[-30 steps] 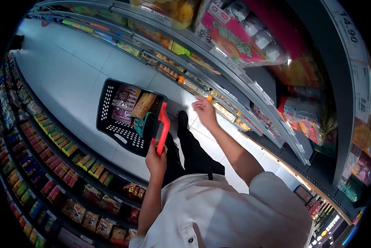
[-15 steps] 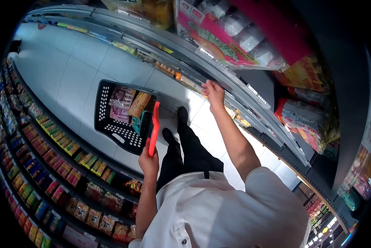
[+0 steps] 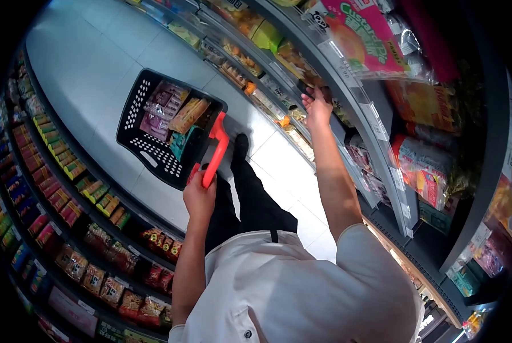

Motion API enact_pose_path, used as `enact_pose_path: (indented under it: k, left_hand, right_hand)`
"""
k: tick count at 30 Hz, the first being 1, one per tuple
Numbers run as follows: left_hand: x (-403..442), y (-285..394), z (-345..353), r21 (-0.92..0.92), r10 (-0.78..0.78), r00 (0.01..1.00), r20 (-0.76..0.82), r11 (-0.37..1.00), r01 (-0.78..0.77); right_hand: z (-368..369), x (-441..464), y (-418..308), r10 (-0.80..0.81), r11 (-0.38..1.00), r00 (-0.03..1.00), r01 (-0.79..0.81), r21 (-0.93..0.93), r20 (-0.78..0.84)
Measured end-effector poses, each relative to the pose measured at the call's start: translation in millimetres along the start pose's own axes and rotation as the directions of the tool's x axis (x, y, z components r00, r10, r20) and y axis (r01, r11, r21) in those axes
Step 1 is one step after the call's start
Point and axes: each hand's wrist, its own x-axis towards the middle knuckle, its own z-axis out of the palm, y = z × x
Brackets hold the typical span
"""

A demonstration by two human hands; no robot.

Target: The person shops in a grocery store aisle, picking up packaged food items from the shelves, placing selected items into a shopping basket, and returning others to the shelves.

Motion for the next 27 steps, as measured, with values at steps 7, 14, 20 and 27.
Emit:
enact_pose_path:
  k: [7,14,20,27]
  left_hand:
    - [-1,1,-6,-0.009,0.045,0.999,-0.020,0.999,-0.045]
    - [6,-4,-12,0.041,0.037,0.999,0.040,0.998,-0.038]
    - [14,-10,-17,0.053,0.069,0.998,-0.006,0.996,-0.068]
    - [27,-17,-28,0.058,0.065,0.998,-0.020,0.996,-0.063]
  right_hand:
    - [13,21,-4,-0.067,0.991,0.991,0.052,-0.127,-0.118]
    - [-3,60,5,-0.244,0.847,0.960,0.143,-0.511,-0.137]
    - [-24,75,32,-0.450,0.695,0.891,0.304,-0.652,-0.064]
    - [-26,60,40,-0.518,0.554,0.855,0.333,-0.763,-0.003]
